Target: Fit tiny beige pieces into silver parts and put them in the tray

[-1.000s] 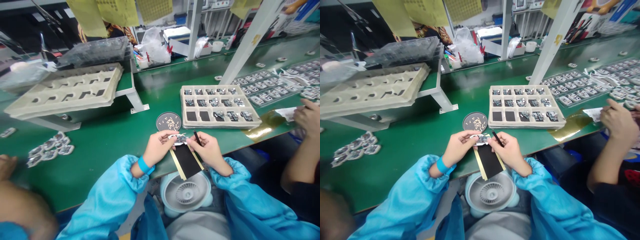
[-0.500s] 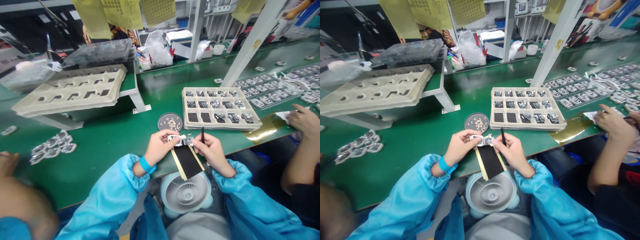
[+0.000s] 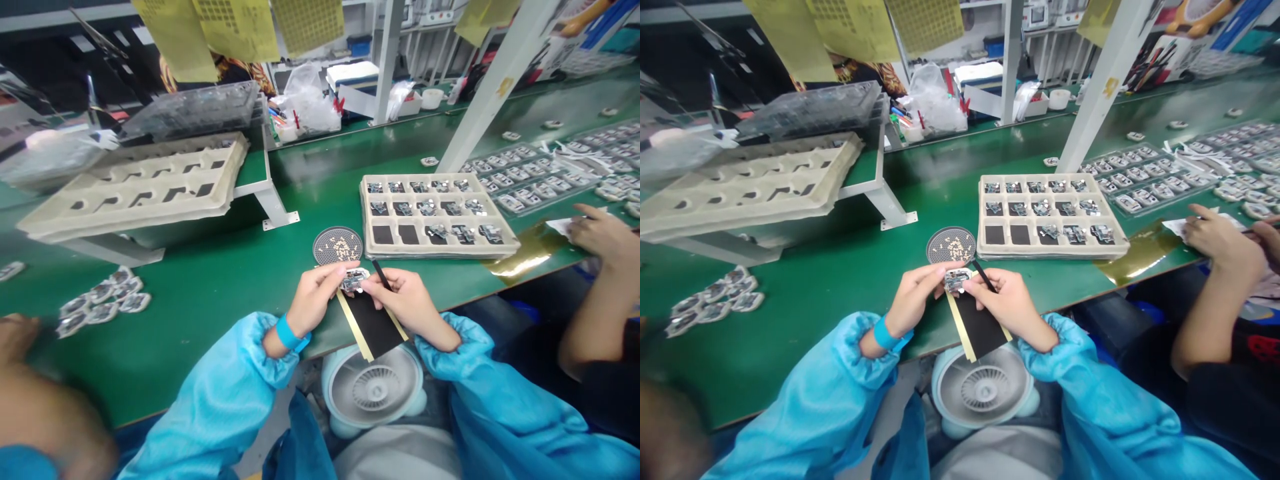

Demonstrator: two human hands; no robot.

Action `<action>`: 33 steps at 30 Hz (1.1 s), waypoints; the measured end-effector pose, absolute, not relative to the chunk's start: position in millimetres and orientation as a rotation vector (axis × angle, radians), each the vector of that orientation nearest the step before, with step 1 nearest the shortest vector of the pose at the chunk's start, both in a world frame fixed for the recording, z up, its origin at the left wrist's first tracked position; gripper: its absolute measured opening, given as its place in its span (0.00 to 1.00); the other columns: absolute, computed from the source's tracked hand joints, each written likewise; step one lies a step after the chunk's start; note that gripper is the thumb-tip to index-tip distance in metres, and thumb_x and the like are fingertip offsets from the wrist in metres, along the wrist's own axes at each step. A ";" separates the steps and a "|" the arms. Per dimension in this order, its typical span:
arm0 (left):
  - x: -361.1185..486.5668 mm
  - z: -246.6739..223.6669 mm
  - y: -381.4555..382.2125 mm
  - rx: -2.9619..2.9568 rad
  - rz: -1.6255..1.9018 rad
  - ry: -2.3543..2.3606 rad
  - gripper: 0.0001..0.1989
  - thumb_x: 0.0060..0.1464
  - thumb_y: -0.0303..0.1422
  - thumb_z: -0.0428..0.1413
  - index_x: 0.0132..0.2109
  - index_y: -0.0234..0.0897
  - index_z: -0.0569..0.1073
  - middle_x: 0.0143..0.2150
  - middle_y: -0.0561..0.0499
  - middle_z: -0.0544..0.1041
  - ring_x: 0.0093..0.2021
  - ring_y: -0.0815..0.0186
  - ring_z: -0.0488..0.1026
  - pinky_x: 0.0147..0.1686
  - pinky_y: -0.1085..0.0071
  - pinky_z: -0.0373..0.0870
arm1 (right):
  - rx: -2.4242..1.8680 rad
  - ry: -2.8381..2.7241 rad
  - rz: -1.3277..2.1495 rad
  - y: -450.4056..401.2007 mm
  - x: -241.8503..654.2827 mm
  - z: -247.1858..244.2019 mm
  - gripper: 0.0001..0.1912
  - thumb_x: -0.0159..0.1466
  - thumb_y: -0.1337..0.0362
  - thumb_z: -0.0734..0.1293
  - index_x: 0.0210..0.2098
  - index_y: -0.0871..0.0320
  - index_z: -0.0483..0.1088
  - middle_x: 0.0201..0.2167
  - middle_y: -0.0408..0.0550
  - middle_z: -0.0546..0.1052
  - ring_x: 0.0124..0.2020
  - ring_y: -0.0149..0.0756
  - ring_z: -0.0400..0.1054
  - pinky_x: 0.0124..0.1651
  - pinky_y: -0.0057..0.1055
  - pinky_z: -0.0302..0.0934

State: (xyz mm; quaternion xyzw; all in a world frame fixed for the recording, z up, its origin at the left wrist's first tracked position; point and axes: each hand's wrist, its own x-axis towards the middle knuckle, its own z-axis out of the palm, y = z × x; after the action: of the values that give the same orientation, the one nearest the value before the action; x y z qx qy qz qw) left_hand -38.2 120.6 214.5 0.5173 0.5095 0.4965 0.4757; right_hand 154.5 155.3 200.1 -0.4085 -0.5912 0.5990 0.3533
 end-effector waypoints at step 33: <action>-35.9 207.1 123.2 1.307 1.154 1.207 0.12 0.54 0.39 0.66 0.40 0.34 0.82 0.39 0.44 0.83 0.36 0.62 0.79 0.39 0.67 0.76 | -1.008 -1.513 1.540 162.6 177.9 188.0 0.17 0.53 0.53 0.80 0.30 0.60 0.76 0.21 0.42 0.73 0.22 0.28 0.63 0.26 0.27 0.58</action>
State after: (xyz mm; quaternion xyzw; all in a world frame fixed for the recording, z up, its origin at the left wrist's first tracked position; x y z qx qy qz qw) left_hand -35.9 123.2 207.1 0.5379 0.4965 0.4748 0.4887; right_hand 177.9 162.6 188.0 -0.3929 -0.5899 0.6004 0.3703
